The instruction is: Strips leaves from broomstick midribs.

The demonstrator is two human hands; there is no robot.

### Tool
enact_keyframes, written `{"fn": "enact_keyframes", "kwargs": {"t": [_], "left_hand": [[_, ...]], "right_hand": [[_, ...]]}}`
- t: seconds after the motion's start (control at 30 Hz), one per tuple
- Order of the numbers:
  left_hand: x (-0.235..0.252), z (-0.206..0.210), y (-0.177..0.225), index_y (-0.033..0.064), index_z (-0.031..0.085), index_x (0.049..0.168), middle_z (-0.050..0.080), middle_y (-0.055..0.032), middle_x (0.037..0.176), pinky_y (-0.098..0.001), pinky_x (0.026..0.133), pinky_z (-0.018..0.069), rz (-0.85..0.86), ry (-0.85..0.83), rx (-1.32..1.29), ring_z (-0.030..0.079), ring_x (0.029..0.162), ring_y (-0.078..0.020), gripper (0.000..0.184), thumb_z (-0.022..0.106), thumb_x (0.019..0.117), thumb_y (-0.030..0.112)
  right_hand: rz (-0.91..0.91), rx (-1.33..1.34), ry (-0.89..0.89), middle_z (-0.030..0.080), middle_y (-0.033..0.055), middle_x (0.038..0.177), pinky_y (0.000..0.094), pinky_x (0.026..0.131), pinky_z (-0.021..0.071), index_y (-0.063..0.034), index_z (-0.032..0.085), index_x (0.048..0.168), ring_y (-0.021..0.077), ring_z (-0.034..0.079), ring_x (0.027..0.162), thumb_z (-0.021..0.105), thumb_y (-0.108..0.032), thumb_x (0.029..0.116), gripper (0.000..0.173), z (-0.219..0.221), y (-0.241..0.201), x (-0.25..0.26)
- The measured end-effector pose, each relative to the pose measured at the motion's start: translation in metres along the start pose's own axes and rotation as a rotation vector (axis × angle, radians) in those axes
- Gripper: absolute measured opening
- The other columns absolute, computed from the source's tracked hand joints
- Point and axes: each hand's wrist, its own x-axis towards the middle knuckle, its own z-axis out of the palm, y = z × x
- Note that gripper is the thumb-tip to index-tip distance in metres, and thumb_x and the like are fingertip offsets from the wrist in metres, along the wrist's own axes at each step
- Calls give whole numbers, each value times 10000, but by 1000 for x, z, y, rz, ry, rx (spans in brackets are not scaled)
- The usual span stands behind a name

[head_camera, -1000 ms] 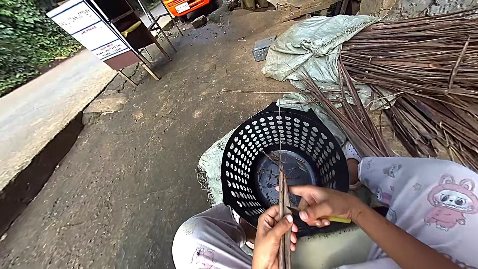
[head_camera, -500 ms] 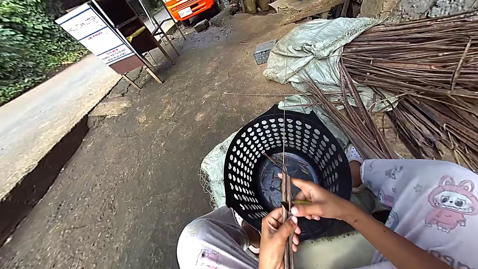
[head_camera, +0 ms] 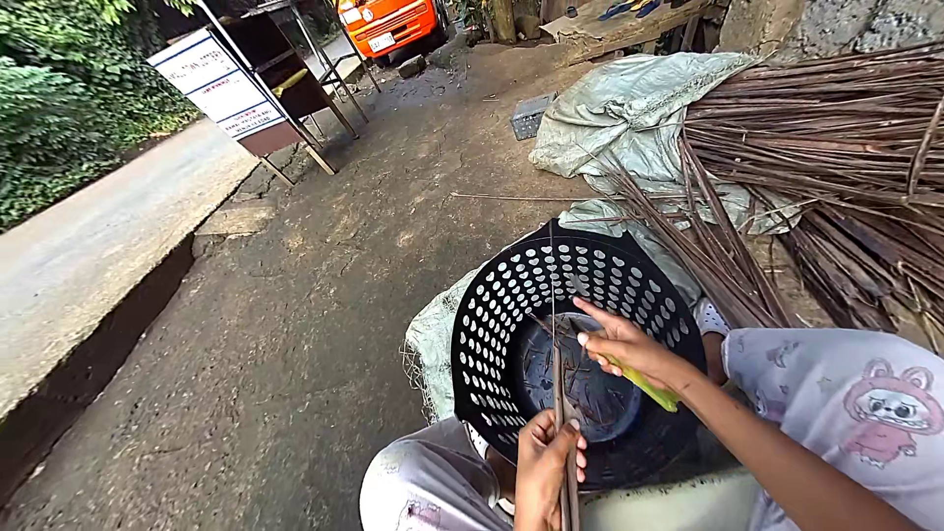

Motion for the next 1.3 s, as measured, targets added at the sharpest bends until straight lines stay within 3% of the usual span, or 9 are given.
{"fn": "enact_keyframes", "kwargs": {"t": [0.1, 0.2, 0.4, 0.63, 0.8, 0.9, 1.03, 1.2, 1.3], "left_hand": [[5, 4, 5, -25, 559, 961, 601, 34, 630, -110, 467, 475, 6, 21, -26, 552, 472, 28, 259, 331, 1084, -13], [3, 7, 3, 9, 561, 889, 612, 44, 607, -103, 452, 456, 12, 38, -71, 541, 455, 38, 362, 267, 1102, 22], [4, 3, 4, 44, 538, 848, 550, 84, 559, -78, 436, 411, 30, 45, -144, 479, 424, 66, 353, 271, 1058, -50], [6, 2, 10, 46, 516, 847, 531, 81, 545, -65, 414, 392, 31, 74, -234, 464, 405, 74, 344, 266, 1057, -63], [-7, -7, 2, 56, 519, 843, 548, 84, 541, -67, 407, 390, -20, 36, -222, 469, 396, 72, 361, 245, 1038, -74], [-6, -11, 2, 58, 514, 845, 535, 88, 534, -68, 404, 386, -27, 68, -223, 463, 393, 71, 365, 237, 1045, -70], [0, -5, 4, 58, 510, 866, 518, 87, 537, -67, 397, 379, -42, 20, -235, 452, 392, 72, 358, 223, 1054, -46], [-1, -5, 3, 82, 528, 836, 529, 98, 528, -65, 392, 378, -13, -32, -247, 463, 389, 75, 391, 218, 1036, -50], [-3, -4, 2, 74, 527, 827, 528, 96, 524, -62, 392, 377, -8, -46, -244, 463, 387, 76, 394, 215, 1027, -59]], "right_hand": [[122, -102, -306, 501, -77, 653, 143, 492, 380, 29, 99, 1590, -29, 439, 495, 515, -28, 983, 739, -2, 4, -10], [193, -94, -421, 494, -84, 639, 138, 478, 369, 20, 146, 1566, -36, 429, 481, 554, -29, 966, 727, 6, 17, -9], [129, 57, -347, 504, -96, 590, 121, 460, 388, 4, 27, 1592, -35, 459, 450, 587, 5, 895, 894, 18, 22, -3], [-29, 63, -227, 515, -107, 562, 135, 470, 413, 45, 19, 1590, -28, 491, 457, 611, 43, 871, 932, 31, 20, 1], [-69, 76, 124, 539, -53, 699, 149, 504, 387, 42, 155, 1585, -20, 452, 523, 492, -1, 1030, 651, 12, 13, 12], [61, 17, -95, 466, -65, 684, 146, 490, 378, -1, 120, 1601, -11, 429, 501, 444, -27, 1047, 642, 3, 2, 3], [178, -30, -517, 472, -95, 643, 133, 466, 361, 1, 89, 1592, -39, 414, 473, 520, -62, 945, 780, 14, 18, -4], [72, 133, -439, 496, -124, 582, 109, 444, 376, 4, 78, 1583, -56, 446, 446, 569, -18, 882, 856, 23, 25, -4], [97, 68, -481, 485, -126, 587, 104, 451, 367, 4, 82, 1587, -62, 440, 454, 558, -28, 898, 838, 14, 22, -4]]}}
